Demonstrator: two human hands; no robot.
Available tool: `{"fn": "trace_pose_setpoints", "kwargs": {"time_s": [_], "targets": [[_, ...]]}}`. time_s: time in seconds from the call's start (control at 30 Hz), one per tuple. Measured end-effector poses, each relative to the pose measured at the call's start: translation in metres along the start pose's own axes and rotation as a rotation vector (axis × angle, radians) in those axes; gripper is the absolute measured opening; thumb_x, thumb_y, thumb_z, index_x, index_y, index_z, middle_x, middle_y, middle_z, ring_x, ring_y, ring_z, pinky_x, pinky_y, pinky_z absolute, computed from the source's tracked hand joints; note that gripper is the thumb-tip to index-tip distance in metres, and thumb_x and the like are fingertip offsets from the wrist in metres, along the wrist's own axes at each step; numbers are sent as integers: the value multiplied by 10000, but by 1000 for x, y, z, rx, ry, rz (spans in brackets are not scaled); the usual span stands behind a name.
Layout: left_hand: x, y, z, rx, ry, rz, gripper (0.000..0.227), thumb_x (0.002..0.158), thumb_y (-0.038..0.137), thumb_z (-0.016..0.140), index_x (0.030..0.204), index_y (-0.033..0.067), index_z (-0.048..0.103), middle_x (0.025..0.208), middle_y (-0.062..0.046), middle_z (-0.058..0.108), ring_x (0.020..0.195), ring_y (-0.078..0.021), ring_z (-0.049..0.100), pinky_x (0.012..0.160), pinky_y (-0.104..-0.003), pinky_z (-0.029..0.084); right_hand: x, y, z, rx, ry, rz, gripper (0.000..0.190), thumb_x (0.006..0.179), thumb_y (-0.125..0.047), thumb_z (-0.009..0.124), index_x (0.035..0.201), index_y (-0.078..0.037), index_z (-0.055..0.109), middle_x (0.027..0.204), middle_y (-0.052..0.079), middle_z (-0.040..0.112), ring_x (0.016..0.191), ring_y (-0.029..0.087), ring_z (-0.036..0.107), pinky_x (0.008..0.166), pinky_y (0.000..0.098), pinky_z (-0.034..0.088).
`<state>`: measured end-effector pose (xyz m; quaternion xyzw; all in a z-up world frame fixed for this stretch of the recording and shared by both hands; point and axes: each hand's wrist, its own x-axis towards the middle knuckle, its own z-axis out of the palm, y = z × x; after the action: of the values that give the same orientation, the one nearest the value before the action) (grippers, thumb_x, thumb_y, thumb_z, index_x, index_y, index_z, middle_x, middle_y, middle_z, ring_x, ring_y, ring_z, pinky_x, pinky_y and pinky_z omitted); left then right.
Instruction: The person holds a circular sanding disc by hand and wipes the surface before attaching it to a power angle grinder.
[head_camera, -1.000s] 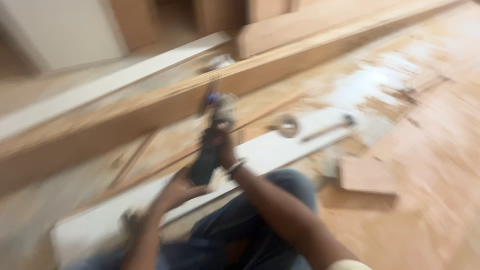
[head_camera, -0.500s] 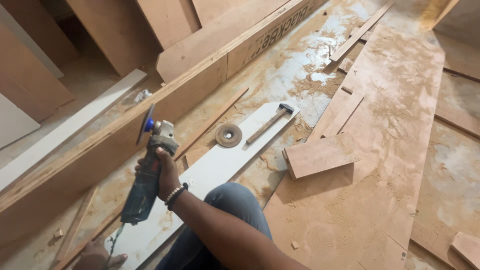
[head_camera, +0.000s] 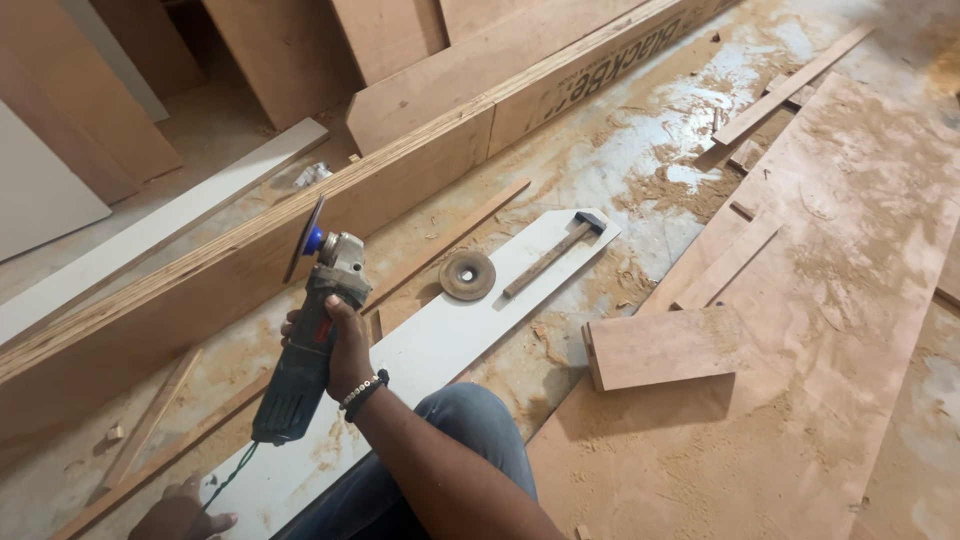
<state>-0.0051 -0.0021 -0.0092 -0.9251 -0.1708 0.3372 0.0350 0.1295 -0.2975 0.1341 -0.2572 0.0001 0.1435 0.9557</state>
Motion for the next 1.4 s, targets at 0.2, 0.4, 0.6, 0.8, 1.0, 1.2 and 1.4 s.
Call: {"fn": "trace_pose_setpoints", "kwargs": {"time_s": [0.2, 0.4, 0.6, 0.8, 1.0, 1.2, 1.4], "targets": [[27, -5, -14, 53, -62, 58, 881, 705, 761, 785, 1266, 90, 676, 1325, -154, 656, 1263, -292, 648, 1093, -397, 505, 13, -1, -10, -46, 64, -33, 661, 886, -527, 672, 1298, -30, 526, 1058, 193, 687, 904, 284, 729, 792, 424, 623], [51, -26, -21, 96, -141, 152, 824, 720, 734, 799, 1207, 72, 732, 1276, -147, 707, 1230, -280, 687, 1084, -380, 517, 26, 13, -17, -61, 89, -30, 632, 889, -511, 679, 1271, -27, 544, 1042, 183, 687, 897, 286, 727, 794, 431, 622], [63, -36, -1, -191, -25, 262, 716, 612, 606, 893, 1056, 54, 791, 1104, -166, 776, 1081, -296, 757, 968, -372, 578, 29, 35, -22, -153, 108, 18, 586, 912, -493, 668, 1255, -29, 561, 1010, 182, 692, 862, 280, 720, 764, 416, 615], [78, -33, 4, -175, -61, 271, 720, 578, 628, 912, 991, 46, 808, 1082, -165, 775, 1060, -301, 747, 950, -378, 567, 32, 52, -16, -272, 145, 84, 589, 899, -492, 659, 1265, -43, 552, 1014, 165, 705, 869, 262, 733, 772, 406, 623], [101, -43, 4, -281, -185, 384, 760, 545, 621, 915, 944, -15, 797, 986, -212, 792, 969, -319, 776, 895, -391, 577, 27, 64, -17, -429, 124, 113, 614, 907, -472, 652, 1278, 7, 555, 1011, 185, 709, 869, 268, 744, 764, 398, 632], [101, -41, 3, -312, -214, 334, 755, 532, 602, 927, 949, -14, 800, 1007, -216, 811, 971, -316, 799, 894, -371, 582, 27, 70, -18, -482, 110, 128, 631, 915, -474, 639, 1285, 31, 560, 1009, 193, 710, 875, 273, 749, 780, 398, 638], [72, -31, -20, -271, -184, 166, 789, 538, 570, 976, 1070, 17, 790, 1168, -201, 777, 1098, -307, 766, 988, -359, 583, 31, 69, -19, -420, 172, 176, 642, 910, -496, 618, 1314, -5, 529, 1033, 189, 707, 903, 279, 745, 778, 420, 633]]}}
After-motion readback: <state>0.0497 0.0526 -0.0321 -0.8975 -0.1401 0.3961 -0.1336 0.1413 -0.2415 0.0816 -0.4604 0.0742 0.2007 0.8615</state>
